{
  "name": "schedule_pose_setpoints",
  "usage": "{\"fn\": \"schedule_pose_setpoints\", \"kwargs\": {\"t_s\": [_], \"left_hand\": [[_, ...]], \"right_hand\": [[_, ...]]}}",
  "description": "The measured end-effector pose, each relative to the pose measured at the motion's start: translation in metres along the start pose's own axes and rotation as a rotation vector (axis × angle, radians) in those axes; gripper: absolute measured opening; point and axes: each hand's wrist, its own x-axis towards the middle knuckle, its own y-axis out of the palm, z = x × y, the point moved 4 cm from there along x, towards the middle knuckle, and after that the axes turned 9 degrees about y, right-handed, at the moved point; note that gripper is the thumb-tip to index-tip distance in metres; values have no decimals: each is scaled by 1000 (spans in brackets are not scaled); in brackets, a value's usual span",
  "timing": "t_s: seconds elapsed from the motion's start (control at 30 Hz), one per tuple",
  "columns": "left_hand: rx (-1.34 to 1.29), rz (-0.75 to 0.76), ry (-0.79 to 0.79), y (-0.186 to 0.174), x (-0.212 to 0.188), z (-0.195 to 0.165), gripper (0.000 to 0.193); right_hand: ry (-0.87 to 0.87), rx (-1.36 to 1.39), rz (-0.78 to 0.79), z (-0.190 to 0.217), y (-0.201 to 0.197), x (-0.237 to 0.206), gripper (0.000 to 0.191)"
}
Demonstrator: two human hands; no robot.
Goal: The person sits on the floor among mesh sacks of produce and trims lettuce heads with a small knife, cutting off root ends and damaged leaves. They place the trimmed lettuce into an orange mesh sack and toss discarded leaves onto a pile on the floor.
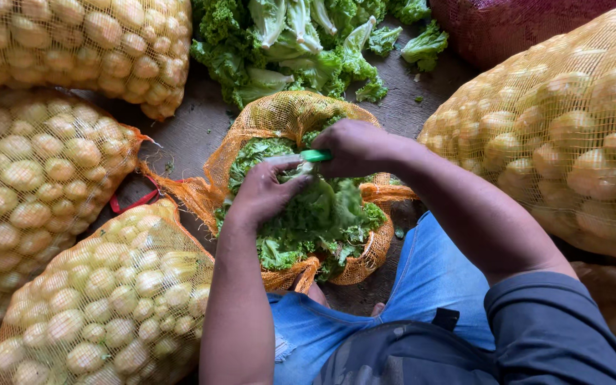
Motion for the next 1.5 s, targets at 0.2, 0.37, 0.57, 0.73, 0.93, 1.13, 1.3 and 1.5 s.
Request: {"fn": "schedule_pose_setpoints", "kwargs": {"t_s": [0.2, 0.37, 0.57, 0.73, 0.93, 1.13, 1.3, 1.5], "left_hand": [[99, -225, -207, -33, -7, 21, 41], [11, -408, -248, -61, -15, 34, 41], [116, -397, -351, -49, -4, 22, 49], [-106, -283, -397, -20, 5, 18, 40], [-126, -88, -462, -4, 4, 24, 34], [-3, -461, -268, -51, -10, 22, 32], [-151, -651, -191, -66, -19, 22, 26], [-224, -769, 157, -70, -24, 16, 16]], "right_hand": [[44, 62, -191, -20, -13, 10, 20], [152, 237, -338, -39, -4, 13, 32], [45, 620, -151, 0, 48, 28, 55], [30, 841, -145, 5, 94, 34, 55], [640, 1223, 65, -43, 191, -13, 31], [877, 907, 70, -67, 178, -12, 20], [572, 1204, -519, -56, 5, 82, 30], [185, 1204, -622, -36, -47, 113, 38]]}}
